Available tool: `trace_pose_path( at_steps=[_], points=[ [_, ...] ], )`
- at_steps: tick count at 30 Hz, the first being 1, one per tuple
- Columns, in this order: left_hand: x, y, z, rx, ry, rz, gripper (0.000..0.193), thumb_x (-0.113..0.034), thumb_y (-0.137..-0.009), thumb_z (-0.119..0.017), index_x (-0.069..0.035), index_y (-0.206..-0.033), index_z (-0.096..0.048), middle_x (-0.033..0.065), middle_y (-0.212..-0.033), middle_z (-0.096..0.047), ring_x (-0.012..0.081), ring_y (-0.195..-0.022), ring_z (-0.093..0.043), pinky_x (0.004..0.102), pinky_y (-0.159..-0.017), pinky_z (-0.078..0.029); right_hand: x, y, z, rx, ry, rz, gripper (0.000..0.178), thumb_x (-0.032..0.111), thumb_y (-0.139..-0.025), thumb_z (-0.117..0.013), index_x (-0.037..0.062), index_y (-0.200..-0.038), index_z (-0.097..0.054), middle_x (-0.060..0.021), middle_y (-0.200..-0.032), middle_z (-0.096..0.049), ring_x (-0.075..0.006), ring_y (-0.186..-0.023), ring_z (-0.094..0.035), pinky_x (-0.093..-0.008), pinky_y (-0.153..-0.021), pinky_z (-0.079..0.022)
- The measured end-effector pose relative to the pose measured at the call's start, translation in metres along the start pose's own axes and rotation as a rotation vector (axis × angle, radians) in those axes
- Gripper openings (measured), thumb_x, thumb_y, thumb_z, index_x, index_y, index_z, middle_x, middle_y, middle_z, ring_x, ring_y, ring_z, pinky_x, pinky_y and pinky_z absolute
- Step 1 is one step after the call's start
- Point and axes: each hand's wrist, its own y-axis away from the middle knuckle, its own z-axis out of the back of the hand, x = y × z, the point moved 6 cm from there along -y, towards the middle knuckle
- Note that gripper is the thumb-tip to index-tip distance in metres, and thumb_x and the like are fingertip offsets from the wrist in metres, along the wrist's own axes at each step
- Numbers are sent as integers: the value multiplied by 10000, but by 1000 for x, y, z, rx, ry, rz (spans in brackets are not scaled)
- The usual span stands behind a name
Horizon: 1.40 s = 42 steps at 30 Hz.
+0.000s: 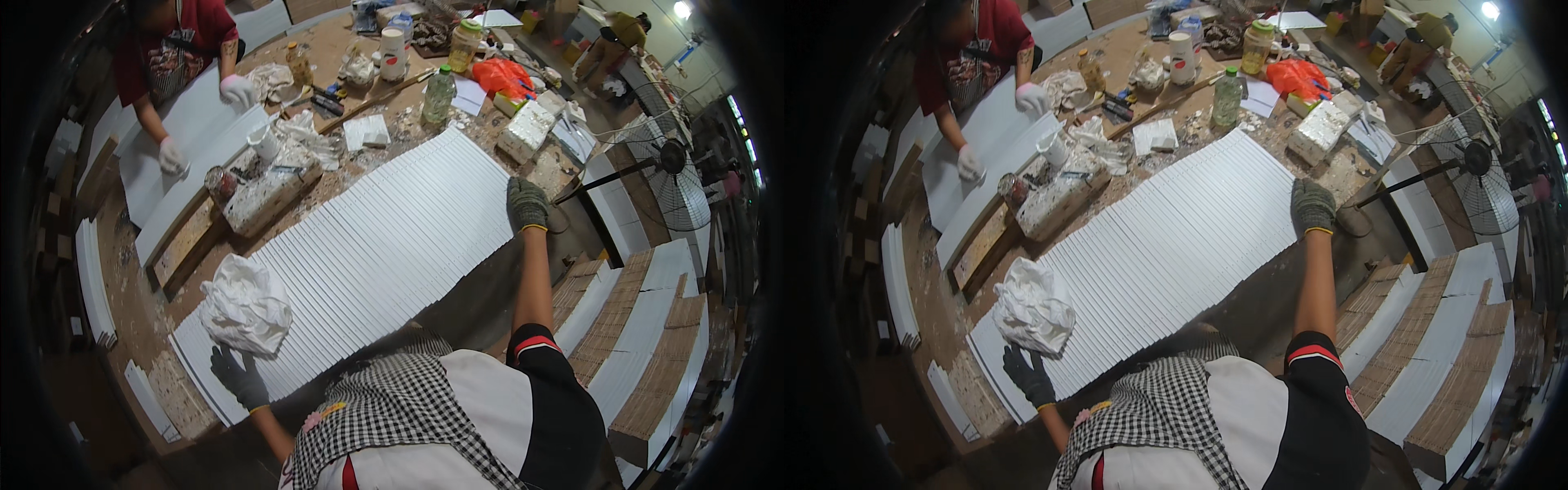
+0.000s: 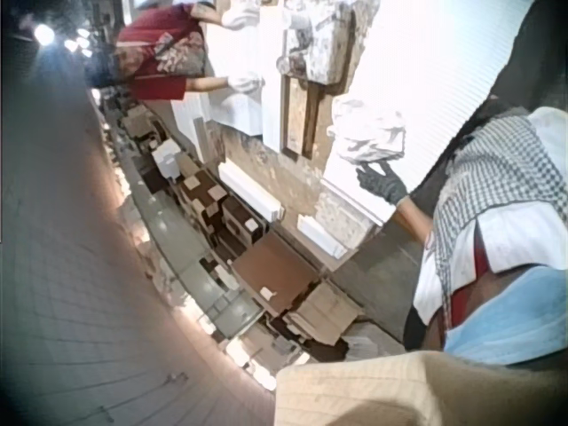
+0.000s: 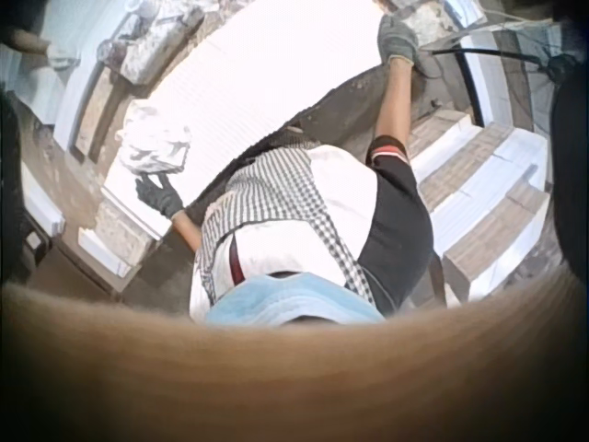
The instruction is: The person wipes the surface of a stack of white corrugated panels with a white cloth. They repeatedly wipe the panels, occasionally lifting one to wipe underneath, and continue the wiping motion across the stack.
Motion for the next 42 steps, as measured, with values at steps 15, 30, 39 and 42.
trace_pose_path(
  at_steps=[15, 30, 39, 42],
  points=[
    [19, 12, 19, -10, -181, 32, 737, -601, -1043, -670, -103, -1577, -570, 231, -1642, -519, 474, -1552, -413, 648, -1298, -278, -26, -43, -54, 530, 9, -22, 914, 736, -1110, -255, -7, -1374, -716, -324, -1400, -687, -487, -1365, -622, -533, -1204, -441],
    [161, 58, 70, -14, -76, 365, 668, -473, -1100, -647, -84, -1620, -494, 241, -1674, -469, 441, -1559, -399, 565, -1291, -353, 52, 87, -22, 532, -227, 157, 718, 671, -987, -683, 4, -1221, -813, -257, -1133, -805, -437, -1094, -767, -518, -996, -572],
    [204, 67, 68, -74, 84, 313, 704, -483, -1085, -682, -10, -1580, -520, 248, -1619, -527, 430, -1506, -484, 529, -1280, -385, 72, 66, -27, 686, -234, 128, 826, 741, -1001, -623, -7, -1324, -759, -282, -1221, -785, -420, -1182, -745, -490, -1043, -547],
    [224, 71, 68, -72, 158, 382, 707, -492, -1076, -693, -17, -1574, -531, 255, -1609, -539, 435, -1495, -492, 532, -1268, -394, 87, 44, -40, 657, -321, 127, 871, 756, -1004, -596, 6, -1433, -704, -292, -1353, -738, -434, -1275, -702, -498, -1109, -521]
  ],
)
